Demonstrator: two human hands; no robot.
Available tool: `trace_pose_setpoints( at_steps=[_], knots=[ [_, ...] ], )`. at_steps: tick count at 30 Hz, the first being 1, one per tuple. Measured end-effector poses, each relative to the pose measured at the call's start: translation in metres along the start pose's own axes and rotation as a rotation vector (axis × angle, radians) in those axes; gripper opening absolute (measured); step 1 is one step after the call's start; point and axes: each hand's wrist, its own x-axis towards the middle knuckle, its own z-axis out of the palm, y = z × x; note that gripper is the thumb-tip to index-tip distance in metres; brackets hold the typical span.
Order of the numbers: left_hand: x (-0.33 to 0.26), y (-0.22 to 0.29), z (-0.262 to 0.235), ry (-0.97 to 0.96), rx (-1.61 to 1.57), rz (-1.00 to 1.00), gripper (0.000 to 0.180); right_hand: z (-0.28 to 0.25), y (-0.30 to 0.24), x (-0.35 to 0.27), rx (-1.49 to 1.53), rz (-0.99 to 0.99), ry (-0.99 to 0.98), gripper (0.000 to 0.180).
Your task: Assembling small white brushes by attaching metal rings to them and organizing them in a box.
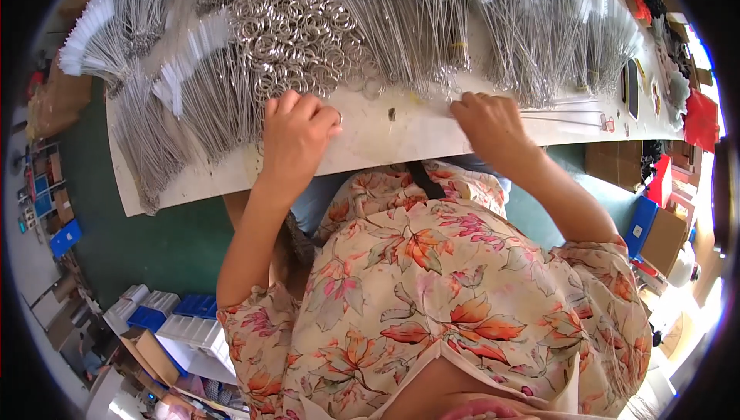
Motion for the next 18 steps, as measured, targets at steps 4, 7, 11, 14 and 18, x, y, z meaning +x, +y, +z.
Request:
trace_pose_setpoints(
  at_steps=[4, 7, 11, 14, 18],
  knots=[
    [0.01, 0.01, -0.002, 0.08, -0.008, 0.002, 0.015, -0.01, -0.018, 0.029, 0.702, 0.051, 0.122, 0.01],
    [0.016, 0.027, -0.021, 0.136, -1.16, -0.533, 0.014, -0.048, -0.03, 0.045, 1.271, 0.186, 0.2, 0.012],
    [0.026, 0.041, -0.022, 0.264, -1.905, -0.249, 0.02, -0.077, -0.039, 0.057, 1.602, 0.119, 0.152, 0.011],
    [0.029, 0.051, -0.025, 0.438, -1.612, -0.396, 0.017, -0.073, -0.043, 0.057, 1.53, -0.043, 0.227, 0.007],
    [0.032, 0.054, -0.036, 0.42, -1.791, -0.413, 0.017, -0.063, -0.054, 0.057, 1.255, -0.212, 0.568, 0.014]
  ],
)
